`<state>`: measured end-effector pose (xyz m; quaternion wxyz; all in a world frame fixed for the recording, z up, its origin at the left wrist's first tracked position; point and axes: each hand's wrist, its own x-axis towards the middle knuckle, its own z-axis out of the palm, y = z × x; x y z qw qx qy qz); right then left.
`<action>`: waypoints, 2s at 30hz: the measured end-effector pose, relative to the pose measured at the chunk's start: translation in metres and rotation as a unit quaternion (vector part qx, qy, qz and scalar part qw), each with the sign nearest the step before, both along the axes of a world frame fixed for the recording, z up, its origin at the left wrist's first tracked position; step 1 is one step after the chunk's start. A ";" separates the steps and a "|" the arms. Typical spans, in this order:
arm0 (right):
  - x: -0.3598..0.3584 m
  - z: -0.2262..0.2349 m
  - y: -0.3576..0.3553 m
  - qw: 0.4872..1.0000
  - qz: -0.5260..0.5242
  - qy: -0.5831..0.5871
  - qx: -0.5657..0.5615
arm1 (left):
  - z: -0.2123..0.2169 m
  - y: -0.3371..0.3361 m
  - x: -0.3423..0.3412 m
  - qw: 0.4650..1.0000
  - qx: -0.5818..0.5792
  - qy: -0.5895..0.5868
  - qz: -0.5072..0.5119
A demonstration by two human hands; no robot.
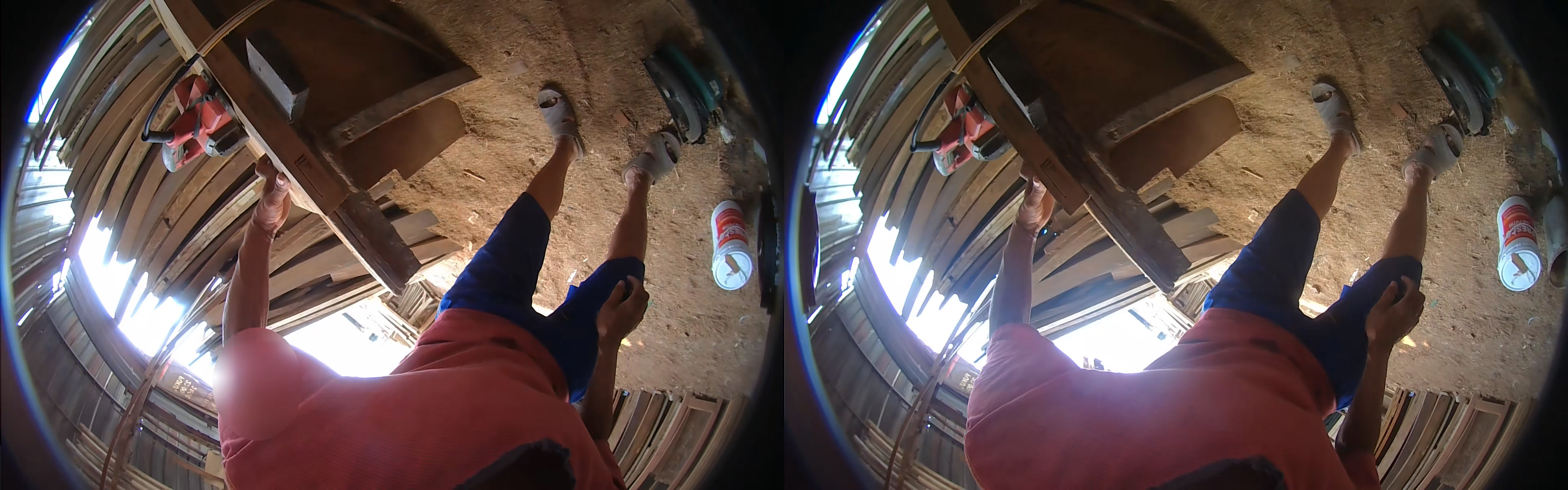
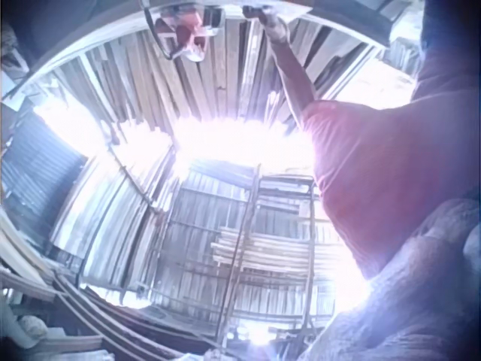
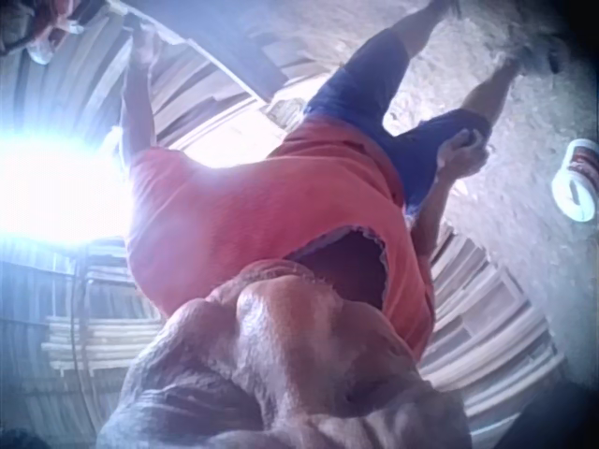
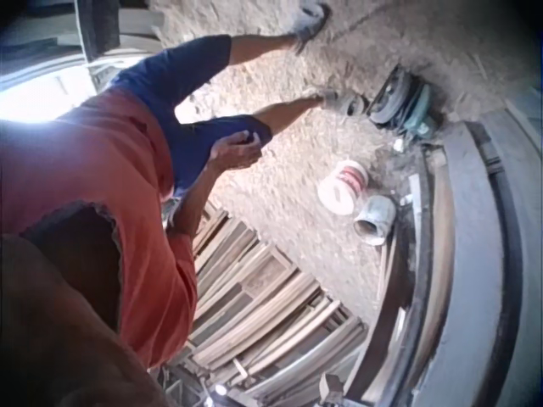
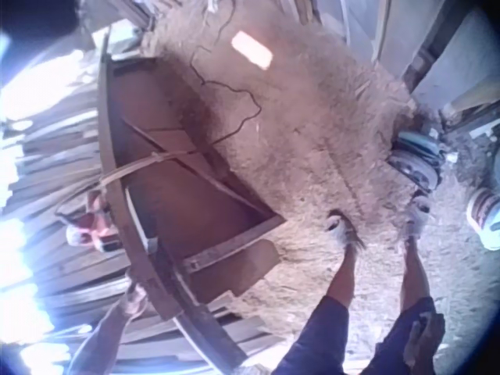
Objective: The person sands the surface of a wooden door using a power sander, moving the tool back and forth across the panels and frame while holding the door steady with their other hand.
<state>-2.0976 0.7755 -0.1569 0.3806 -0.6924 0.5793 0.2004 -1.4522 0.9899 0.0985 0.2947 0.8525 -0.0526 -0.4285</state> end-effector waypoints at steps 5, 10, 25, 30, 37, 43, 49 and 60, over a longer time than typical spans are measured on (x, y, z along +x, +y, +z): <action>0.004 -0.014 -0.018 0.997 0.042 -0.052 -0.026 | 0.029 0.020 -0.031 0.999 0.021 -0.035 0.035; 0.007 -0.001 -0.006 0.999 0.043 0.018 -0.028 | -0.019 -0.066 -0.079 0.993 -0.043 -0.101 -0.033; 0.382 0.179 -0.043 0.799 0.105 -0.582 0.106 | -0.039 -0.093 -0.119 0.826 0.052 -0.498 -0.259; 0.380 0.196 -0.030 0.817 0.127 -0.555 0.087 | -0.039 -0.098 -0.120 0.822 0.052 -0.507 -0.254; 0.369 0.161 -0.047 0.794 0.102 -0.545 0.248 | -0.041 -0.093 -0.122 0.826 0.062 -0.501 -0.251; 0.376 0.165 -0.079 0.844 -0.053 -0.517 0.131 | -0.029 -0.104 -0.125 0.868 0.091 -0.429 -0.231; 0.360 0.169 -0.088 0.897 -0.083 -0.411 0.139 | -0.024 -0.152 -0.140 0.890 0.171 -0.378 -0.188; 0.363 0.172 -0.090 0.912 -0.030 -0.393 0.119 | -0.025 -0.160 -0.137 0.880 0.116 -0.416 -0.198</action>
